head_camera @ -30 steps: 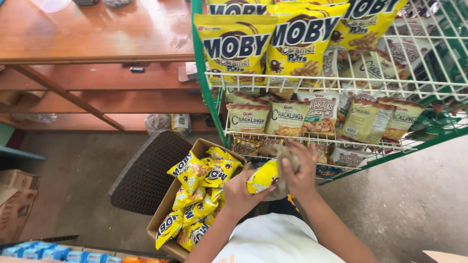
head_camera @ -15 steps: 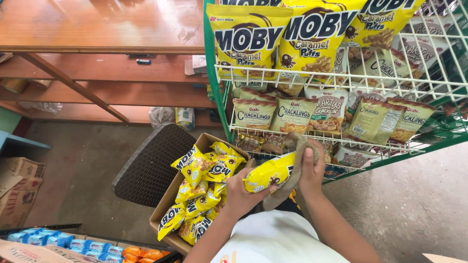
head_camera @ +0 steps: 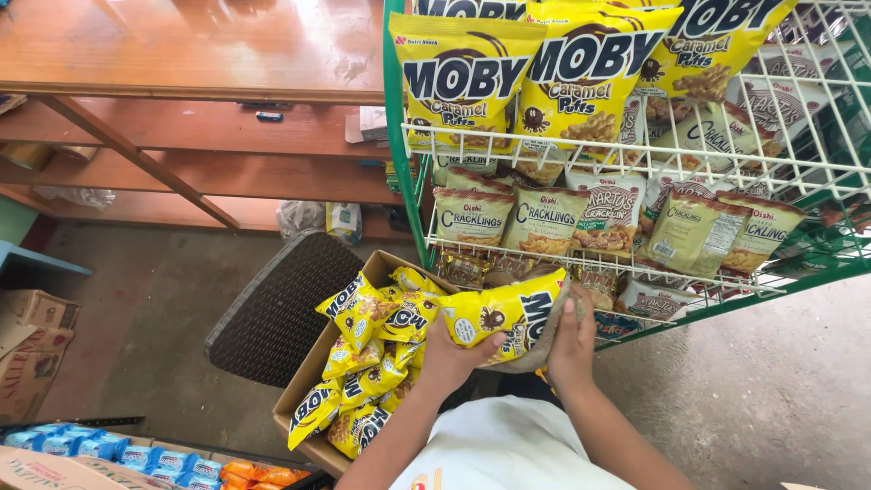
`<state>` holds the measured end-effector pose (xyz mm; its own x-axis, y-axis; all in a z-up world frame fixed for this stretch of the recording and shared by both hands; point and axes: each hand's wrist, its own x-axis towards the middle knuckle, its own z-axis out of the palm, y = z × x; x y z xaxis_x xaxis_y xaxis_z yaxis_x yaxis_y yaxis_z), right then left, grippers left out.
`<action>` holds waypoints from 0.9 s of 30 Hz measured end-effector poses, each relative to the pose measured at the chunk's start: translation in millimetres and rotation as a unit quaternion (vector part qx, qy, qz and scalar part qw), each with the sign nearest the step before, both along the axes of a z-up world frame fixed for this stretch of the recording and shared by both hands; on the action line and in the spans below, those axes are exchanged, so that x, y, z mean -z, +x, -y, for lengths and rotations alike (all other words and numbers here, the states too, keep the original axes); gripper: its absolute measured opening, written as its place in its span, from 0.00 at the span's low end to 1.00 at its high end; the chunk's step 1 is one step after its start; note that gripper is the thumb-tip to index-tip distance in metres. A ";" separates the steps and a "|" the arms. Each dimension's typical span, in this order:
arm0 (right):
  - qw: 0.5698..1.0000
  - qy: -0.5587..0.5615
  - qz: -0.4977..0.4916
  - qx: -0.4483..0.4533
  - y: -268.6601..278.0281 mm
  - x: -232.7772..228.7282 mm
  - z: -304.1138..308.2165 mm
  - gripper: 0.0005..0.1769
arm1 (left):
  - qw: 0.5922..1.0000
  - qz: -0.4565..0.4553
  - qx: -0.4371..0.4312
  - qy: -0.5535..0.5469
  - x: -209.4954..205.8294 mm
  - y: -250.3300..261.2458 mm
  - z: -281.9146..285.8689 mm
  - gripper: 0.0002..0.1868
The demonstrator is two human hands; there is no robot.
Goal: The person wipes yellow snack packets with a cloth, taking them from a cardboard box and placing them on a wooden table. The person then returns to the box to continue wiping more packets.
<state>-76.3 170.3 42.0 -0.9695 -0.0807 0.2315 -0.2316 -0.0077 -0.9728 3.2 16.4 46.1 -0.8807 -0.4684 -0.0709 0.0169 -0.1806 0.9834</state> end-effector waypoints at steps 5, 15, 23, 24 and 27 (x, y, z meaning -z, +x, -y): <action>1.000 0.015 -0.019 0.005 -16.1 -18.9 -10.0 0.20 | 0.993 0.025 0.084 -0.073 -1.6 7.0 5.7 0.29; 0.994 -0.036 -0.080 0.061 -16.2 -13.1 -7.1 0.15 | 0.956 -0.118 0.003 -0.270 -28.3 17.4 -2.6 0.30; 0.976 -0.086 0.193 0.052 -16.0 -29.0 -3.4 0.29 | 0.813 -0.257 -0.007 -0.523 -49.7 22.2 0.1 0.25; 0.986 -0.085 0.140 0.021 -15.2 -18.3 -3.4 0.34 | 0.833 -0.271 -0.019 -0.483 -43.0 21.2 1.9 0.28; 0.994 -0.048 0.096 -0.034 -10.0 30.1 -6.6 0.38 | 0.884 -0.271 -0.050 -0.378 -22.3 18.2 1.6 0.33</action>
